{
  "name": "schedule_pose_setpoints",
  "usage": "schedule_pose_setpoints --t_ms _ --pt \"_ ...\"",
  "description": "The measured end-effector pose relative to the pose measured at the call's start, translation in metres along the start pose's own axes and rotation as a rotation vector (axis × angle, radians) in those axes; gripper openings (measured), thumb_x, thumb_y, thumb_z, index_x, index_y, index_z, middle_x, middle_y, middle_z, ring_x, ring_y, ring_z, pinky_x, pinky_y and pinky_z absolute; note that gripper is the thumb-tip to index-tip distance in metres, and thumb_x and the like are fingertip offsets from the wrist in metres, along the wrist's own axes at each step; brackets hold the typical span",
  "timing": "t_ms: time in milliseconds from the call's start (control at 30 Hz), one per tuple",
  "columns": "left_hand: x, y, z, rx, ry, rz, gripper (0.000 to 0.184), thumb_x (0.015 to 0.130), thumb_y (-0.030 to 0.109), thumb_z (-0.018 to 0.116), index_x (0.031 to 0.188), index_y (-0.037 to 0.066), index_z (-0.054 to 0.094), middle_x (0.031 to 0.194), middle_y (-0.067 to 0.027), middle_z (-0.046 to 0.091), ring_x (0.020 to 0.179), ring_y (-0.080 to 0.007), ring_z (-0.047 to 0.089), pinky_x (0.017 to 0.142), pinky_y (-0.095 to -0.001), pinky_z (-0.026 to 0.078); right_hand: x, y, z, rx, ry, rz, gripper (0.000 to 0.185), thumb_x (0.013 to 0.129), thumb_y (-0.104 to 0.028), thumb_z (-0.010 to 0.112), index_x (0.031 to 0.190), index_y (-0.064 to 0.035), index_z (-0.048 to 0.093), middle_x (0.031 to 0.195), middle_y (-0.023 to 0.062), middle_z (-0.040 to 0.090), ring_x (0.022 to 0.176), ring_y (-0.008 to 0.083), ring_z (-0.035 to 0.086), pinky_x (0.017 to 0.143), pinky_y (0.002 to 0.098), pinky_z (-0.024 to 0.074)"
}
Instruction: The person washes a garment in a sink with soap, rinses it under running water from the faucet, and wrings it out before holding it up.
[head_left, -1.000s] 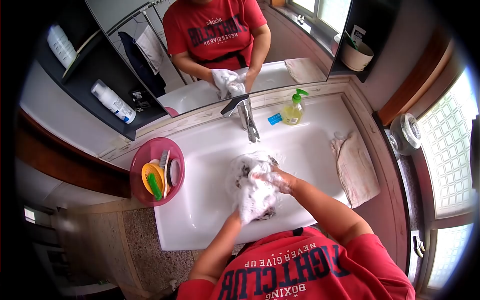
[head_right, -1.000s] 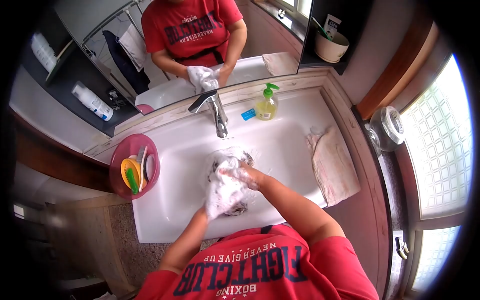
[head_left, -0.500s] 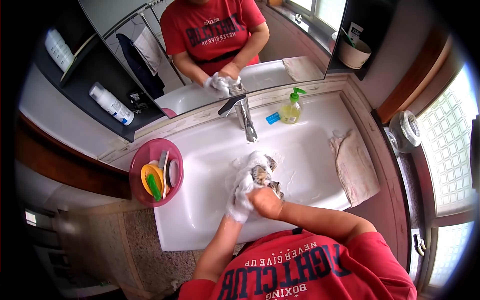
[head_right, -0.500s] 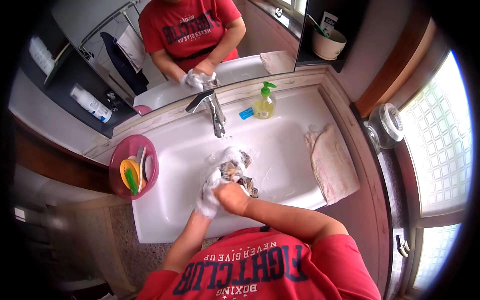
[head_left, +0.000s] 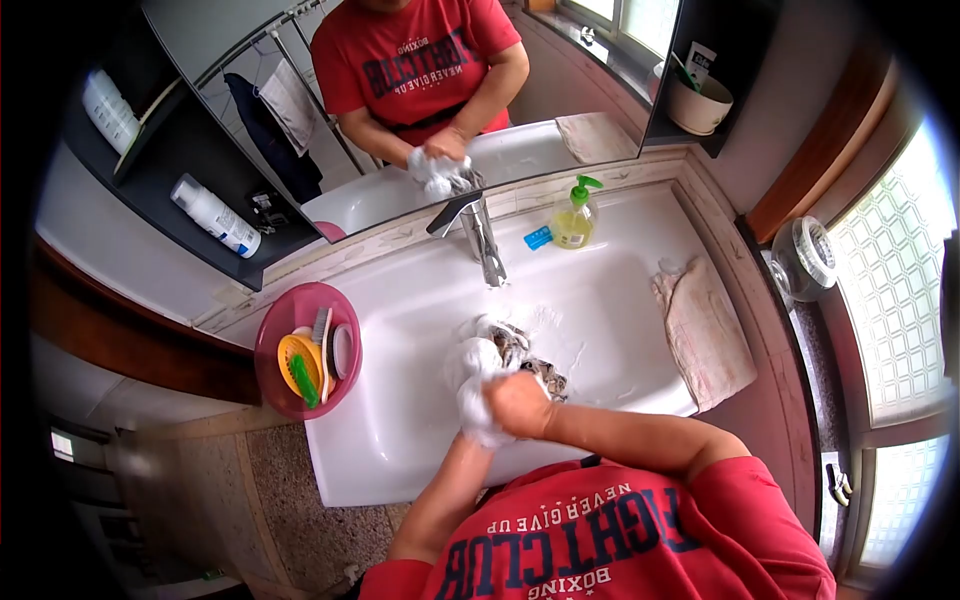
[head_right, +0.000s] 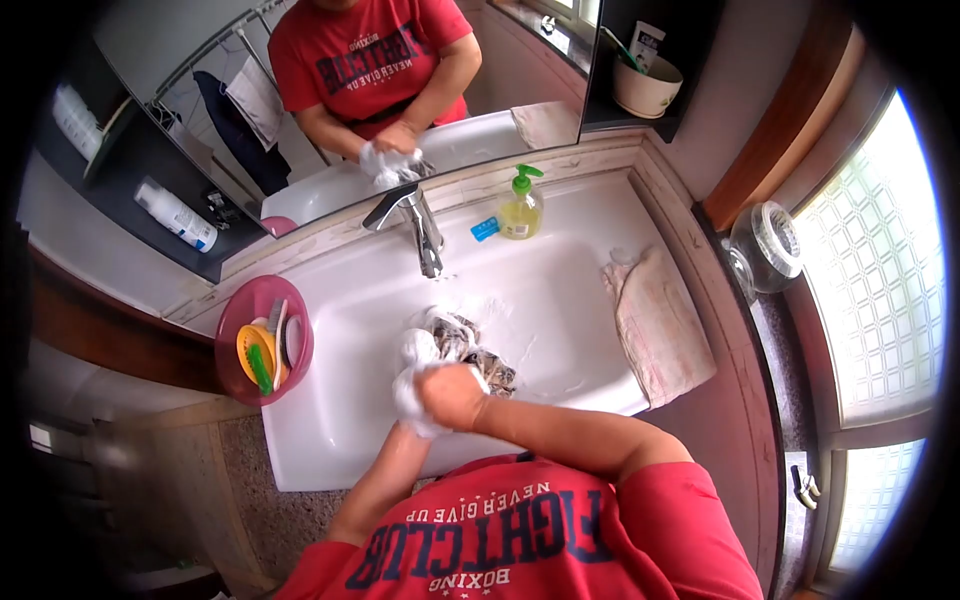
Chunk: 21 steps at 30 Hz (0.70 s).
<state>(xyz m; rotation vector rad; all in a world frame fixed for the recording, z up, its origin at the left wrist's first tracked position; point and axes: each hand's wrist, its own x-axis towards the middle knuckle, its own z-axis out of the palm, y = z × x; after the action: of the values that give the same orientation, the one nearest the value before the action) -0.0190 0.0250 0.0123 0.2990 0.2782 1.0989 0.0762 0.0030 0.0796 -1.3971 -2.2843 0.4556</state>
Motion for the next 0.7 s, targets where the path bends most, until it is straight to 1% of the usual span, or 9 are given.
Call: schedule_pose_setpoints --t_ms 133,200,233,333,400,467,500,567,700 --pt "-0.008 0.003 -0.011 -0.258 -0.075 -0.055 0.049 0.095 0.030 0.042 0.135 0.002 0.040 0.128 -0.0119 0.050 0.119 -0.0276 0.046 0.103 -0.0379 0.035 0.001 0.023 0.013 -0.055 0.037 0.020 0.009 0.071 -0.010 0.055 0.078 -0.0068 0.060 0.072 0.0149 0.064 0.064 0.0300 0.064 0.058 0.0412 0.0518" --pt "-0.020 0.028 0.081 1.488 -0.226 0.532 0.031 0.086 0.007 0.052 0.116 0.000 0.056 0.117 -0.0111 0.056 0.110 -0.0260 0.053 0.095 -0.0369 0.042 0.012 0.061 0.021 -0.086 0.026 0.296 0.012 0.074 -0.009 0.055 0.084 -0.0045 0.059 0.080 0.0171 0.065 0.075 0.0326 0.065 0.066 0.0427 0.0522" --pt "-0.020 0.025 0.075 1.487 -0.224 0.534 0.031 0.086 0.007 0.052 0.116 0.000 0.056 0.117 -0.0111 0.056 0.110 -0.0260 0.053 0.095 -0.0369 0.042 0.017 0.066 0.012 -0.006 0.131 0.384 0.016 0.075 -0.009 0.055 0.089 -0.0031 0.060 0.085 0.0186 0.065 0.081 0.0352 0.064 0.071 0.0433 0.0516" --pt "-0.015 0.024 0.069 0.295 0.371 -0.059 0.030 0.091 0.004 0.045 0.119 0.000 0.053 0.115 -0.0079 0.057 0.107 -0.0204 0.056 0.093 -0.0322 0.045 0.016 0.102 0.004 0.193 0.036 0.541 0.034 0.081 -0.025 0.063 0.104 -0.0011 0.056 0.094 0.0195 0.064 0.089 0.0368 0.062 0.079 0.0418 0.0493" --pt "-0.009 0.034 0.068 0.470 0.273 -0.028 0.030 0.091 0.006 0.047 0.120 0.000 0.052 0.115 -0.0078 0.058 0.106 -0.0174 0.056 0.091 -0.0307 0.047 0.018 0.102 -0.010 0.382 0.028 0.583 0.040 0.081 -0.029 0.066 0.108 0.0000 0.055 0.098 0.0199 0.064 0.092 0.0361 0.061 0.082 0.0406 0.0485" --pt "-0.009 0.025 0.049 0.576 0.236 -0.028 0.035 0.087 0.002 0.048 0.121 -0.001 0.052 0.112 -0.0068 0.059 0.102 -0.0151 0.058 0.087 -0.0288 0.048 0.020 0.087 -0.022 1.295 -0.085 0.489 0.064 0.083 -0.043 0.065 0.125 0.0015 0.047 0.112 0.0195 0.061 0.105 0.0243 0.058 0.093 0.0334 0.0430" --pt "-0.009 0.031 0.046 0.702 0.168 -0.211 0.043 0.083 0.000 0.044 0.126 -0.001 0.047 0.117 -0.0070 0.055 0.110 -0.0157 0.054 0.094 -0.0306 0.045 0.016 0.071 -0.015 1.248 -0.006 0.613 0.065 0.083 -0.041 0.065 0.131 -0.0022 0.043 0.122 0.0155 0.057 0.113 0.0198 0.051 0.099 0.0328 0.0390" --pt "-0.021 0.013 0.047 0.557 0.096 -0.167 0.047 0.084 0.001 0.046 0.131 0.000 0.041 0.124 -0.0094 0.049 0.116 -0.0164 0.049 0.100 -0.0323 0.040 0.017 0.085 -0.008 0.661 -0.227 0.294 0.069 0.081 -0.038 0.067 0.133 0.0001 0.042 0.122 0.0154 0.057 0.113 0.0223 0.052 0.100 0.0330 0.0383" --pt "-0.031 0.016 0.039 0.167 0.224 -0.435 0.040 0.092 0.024 0.046 0.127 0.004 0.041 0.123 -0.0150 0.050 0.115 -0.0244 0.050 0.102 -0.0405 0.038 0.013 0.110 0.015 1.310 -0.008 0.510 0.043 0.079 -0.012 0.064 0.118 0.0027 0.055 0.109 0.0156 0.064 0.098 0.0209 0.060 0.088 0.0330 0.0461"
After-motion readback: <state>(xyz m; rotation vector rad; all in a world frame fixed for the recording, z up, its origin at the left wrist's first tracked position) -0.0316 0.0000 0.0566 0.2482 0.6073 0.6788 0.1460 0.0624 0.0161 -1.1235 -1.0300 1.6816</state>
